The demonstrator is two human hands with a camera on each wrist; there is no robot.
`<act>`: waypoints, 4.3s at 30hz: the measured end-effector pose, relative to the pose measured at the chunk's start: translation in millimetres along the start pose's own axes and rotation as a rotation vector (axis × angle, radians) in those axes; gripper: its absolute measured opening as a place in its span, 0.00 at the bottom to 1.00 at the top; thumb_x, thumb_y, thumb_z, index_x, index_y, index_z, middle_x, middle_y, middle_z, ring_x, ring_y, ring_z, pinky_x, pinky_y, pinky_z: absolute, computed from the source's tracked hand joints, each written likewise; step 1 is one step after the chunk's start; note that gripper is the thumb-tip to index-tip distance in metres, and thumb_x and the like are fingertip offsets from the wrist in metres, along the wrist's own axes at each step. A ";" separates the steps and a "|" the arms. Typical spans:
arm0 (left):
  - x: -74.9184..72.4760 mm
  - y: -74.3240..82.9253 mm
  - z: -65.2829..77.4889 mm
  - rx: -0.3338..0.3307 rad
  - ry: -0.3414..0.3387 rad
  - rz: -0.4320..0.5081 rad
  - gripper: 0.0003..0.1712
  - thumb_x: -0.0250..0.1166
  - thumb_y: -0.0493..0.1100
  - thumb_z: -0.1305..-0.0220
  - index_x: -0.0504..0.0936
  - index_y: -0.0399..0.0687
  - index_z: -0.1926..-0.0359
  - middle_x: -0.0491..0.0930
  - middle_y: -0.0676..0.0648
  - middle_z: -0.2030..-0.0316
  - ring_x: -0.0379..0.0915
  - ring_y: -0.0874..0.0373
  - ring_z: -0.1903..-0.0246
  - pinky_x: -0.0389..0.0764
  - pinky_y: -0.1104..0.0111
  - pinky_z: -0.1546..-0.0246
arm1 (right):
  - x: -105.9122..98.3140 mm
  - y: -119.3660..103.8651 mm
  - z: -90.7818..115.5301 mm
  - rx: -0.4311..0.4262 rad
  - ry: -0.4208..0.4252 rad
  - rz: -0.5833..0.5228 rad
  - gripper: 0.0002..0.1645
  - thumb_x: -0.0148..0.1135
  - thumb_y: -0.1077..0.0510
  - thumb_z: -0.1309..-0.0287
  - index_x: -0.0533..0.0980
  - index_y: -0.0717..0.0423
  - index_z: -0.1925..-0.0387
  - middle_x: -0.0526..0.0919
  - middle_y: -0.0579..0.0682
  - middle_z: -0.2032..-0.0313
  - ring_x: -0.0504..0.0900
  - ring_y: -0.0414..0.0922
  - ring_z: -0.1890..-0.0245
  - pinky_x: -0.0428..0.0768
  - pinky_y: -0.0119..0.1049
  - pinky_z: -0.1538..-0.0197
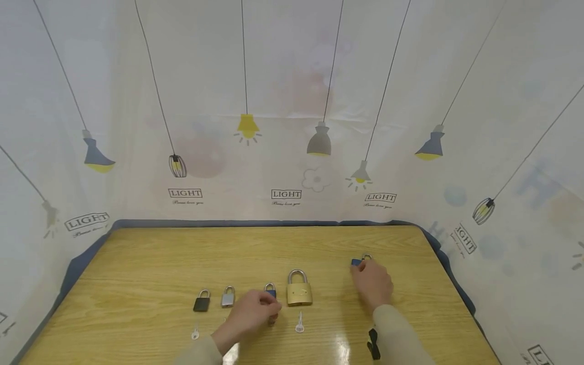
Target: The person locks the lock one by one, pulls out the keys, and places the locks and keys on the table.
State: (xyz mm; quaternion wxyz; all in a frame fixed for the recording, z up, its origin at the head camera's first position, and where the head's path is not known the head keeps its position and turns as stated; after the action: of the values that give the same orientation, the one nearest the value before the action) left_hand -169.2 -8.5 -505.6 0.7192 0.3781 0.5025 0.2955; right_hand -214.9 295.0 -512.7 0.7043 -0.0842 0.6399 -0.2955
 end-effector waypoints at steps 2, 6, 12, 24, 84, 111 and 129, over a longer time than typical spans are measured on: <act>-6.2 -2.7 -0.7 -0.011 0.015 -0.011 0.10 0.67 0.47 0.40 0.84 0.46 0.65 0.82 0.52 0.73 0.76 0.58 0.73 0.74 0.67 0.73 | -3.3 1.9 -2.9 0.014 0.005 -0.001 0.25 0.53 0.45 0.33 0.79 0.63 0.52 0.83 0.63 0.53 0.83 0.52 0.65 0.76 0.40 0.72; -15.0 -8.0 -1.4 -0.024 0.026 -0.035 0.09 0.66 0.49 0.40 0.84 0.49 0.66 0.82 0.54 0.73 0.73 0.59 0.71 0.72 0.67 0.70 | -5.3 5.3 -7.7 0.048 0.021 0.001 0.26 0.54 0.45 0.34 0.78 0.65 0.51 0.83 0.66 0.52 0.83 0.56 0.62 0.78 0.43 0.70; -22.2 -15.2 -1.2 -0.013 0.017 0.003 0.09 0.66 0.48 0.39 0.84 0.47 0.64 0.85 0.51 0.73 0.74 0.59 0.72 0.71 0.68 0.70 | 1.1 9.9 -15.2 0.096 0.034 -0.027 0.24 0.54 0.42 0.35 0.78 0.59 0.70 0.83 0.56 0.72 0.78 0.47 0.77 0.72 0.36 0.79; -26.8 -20.2 -2.4 -0.031 0.023 0.007 0.11 0.65 0.47 0.39 0.84 0.44 0.62 0.85 0.52 0.74 0.77 0.58 0.71 0.73 0.67 0.69 | 6.8 9.5 -19.8 0.124 0.031 -0.044 0.23 0.58 0.42 0.39 0.73 0.55 0.80 0.73 0.47 0.83 0.70 0.43 0.82 0.67 0.33 0.81; -37.7 19.2 -31.7 0.068 0.004 0.011 0.17 0.58 0.53 0.31 0.83 0.51 0.50 0.85 0.51 0.62 0.80 0.56 0.59 0.79 0.59 0.59 | 54.9 -92.9 58.5 -0.057 -0.285 -0.677 0.24 0.72 0.51 0.48 0.77 0.65 0.57 0.83 0.53 0.63 0.80 0.44 0.63 0.79 0.40 0.57; -33.4 40.1 -45.6 0.220 -0.053 -0.219 0.11 0.54 0.46 0.29 0.77 0.50 0.52 0.84 0.50 0.66 0.75 0.61 0.74 0.73 0.68 0.75 | 70.3 -105.3 72.0 -0.177 -0.418 -0.695 0.23 0.65 0.46 0.40 0.77 0.64 0.56 0.82 0.52 0.58 0.78 0.45 0.56 0.75 0.45 0.50; -39.4 22.2 -48.3 0.277 0.012 -0.260 0.06 0.61 0.49 0.32 0.83 0.57 0.60 0.86 0.59 0.68 0.82 0.60 0.62 0.79 0.62 0.62 | 68.3 -103.4 72.9 -0.212 -0.450 -0.676 0.24 0.64 0.50 0.38 0.77 0.67 0.52 0.83 0.54 0.56 0.78 0.44 0.55 0.77 0.46 0.49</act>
State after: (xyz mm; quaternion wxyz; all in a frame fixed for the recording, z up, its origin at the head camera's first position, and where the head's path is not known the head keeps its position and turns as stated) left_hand -228.5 -16.3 -477.3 0.6892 0.4038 0.5874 0.1303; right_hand -177.0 156.3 -507.4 0.6775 -0.4238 0.4332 -0.4168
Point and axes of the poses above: each hand's wrist, its own z-axis away from the middle knuckle, its own x-axis out of the palm, y = z × x, the point moved 1 cm from there along -z, towards the middle knuckle
